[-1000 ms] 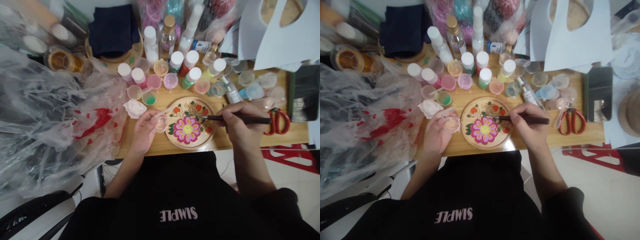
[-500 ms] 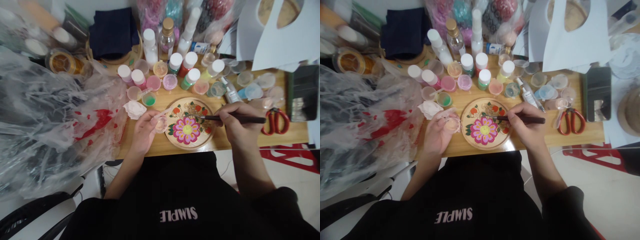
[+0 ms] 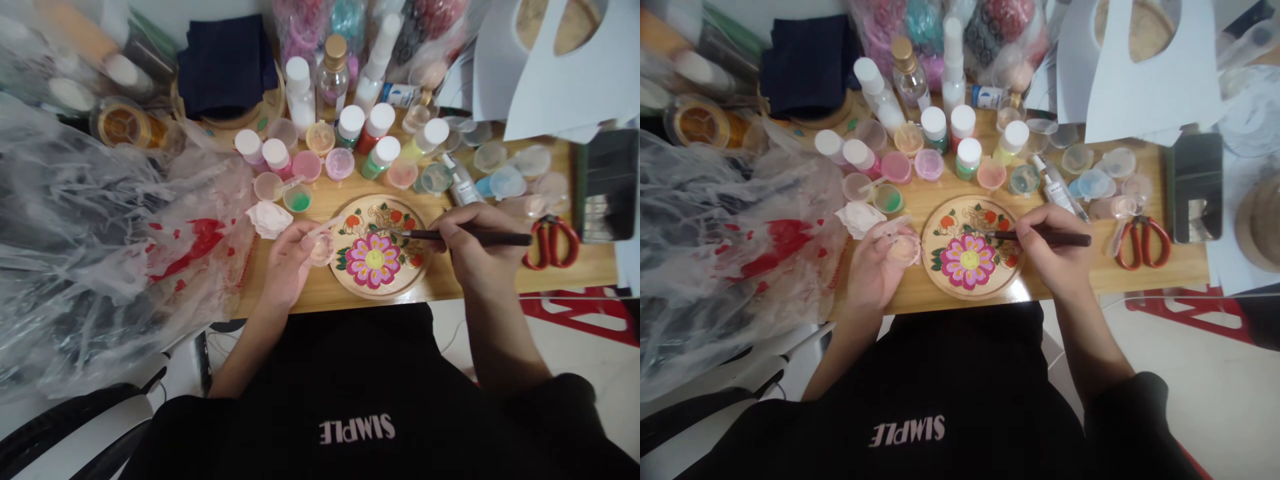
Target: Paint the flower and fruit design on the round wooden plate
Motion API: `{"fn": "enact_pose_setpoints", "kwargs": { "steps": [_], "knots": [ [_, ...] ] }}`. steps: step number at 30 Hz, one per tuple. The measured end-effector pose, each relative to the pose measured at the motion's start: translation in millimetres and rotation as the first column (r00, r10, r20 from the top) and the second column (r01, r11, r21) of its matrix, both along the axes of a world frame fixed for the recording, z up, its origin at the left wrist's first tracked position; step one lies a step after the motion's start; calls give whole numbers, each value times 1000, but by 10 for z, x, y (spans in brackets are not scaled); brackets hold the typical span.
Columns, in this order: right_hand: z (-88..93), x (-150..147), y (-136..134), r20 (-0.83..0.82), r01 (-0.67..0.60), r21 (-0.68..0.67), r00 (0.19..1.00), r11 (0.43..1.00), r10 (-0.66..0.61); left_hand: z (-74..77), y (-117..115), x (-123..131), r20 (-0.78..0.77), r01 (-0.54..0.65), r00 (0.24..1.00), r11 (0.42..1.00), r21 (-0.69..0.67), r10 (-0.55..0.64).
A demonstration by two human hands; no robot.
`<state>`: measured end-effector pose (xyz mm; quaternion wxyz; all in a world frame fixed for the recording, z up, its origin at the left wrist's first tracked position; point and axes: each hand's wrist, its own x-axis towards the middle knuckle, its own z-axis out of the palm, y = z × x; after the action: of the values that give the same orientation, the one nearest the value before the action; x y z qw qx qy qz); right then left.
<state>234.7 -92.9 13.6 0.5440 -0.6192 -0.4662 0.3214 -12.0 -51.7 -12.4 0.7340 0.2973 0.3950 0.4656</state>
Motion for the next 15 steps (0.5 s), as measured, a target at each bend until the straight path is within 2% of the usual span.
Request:
{"fn": "enact_pose_setpoints", "kwargs": {
  "steps": [15],
  "knots": [
    [-24, -18, 17, -74, 52, -3, 996, 999, -53, 6, 3, -8, -18, 13, 1000, 1000, 21, -13]
  ]
}}
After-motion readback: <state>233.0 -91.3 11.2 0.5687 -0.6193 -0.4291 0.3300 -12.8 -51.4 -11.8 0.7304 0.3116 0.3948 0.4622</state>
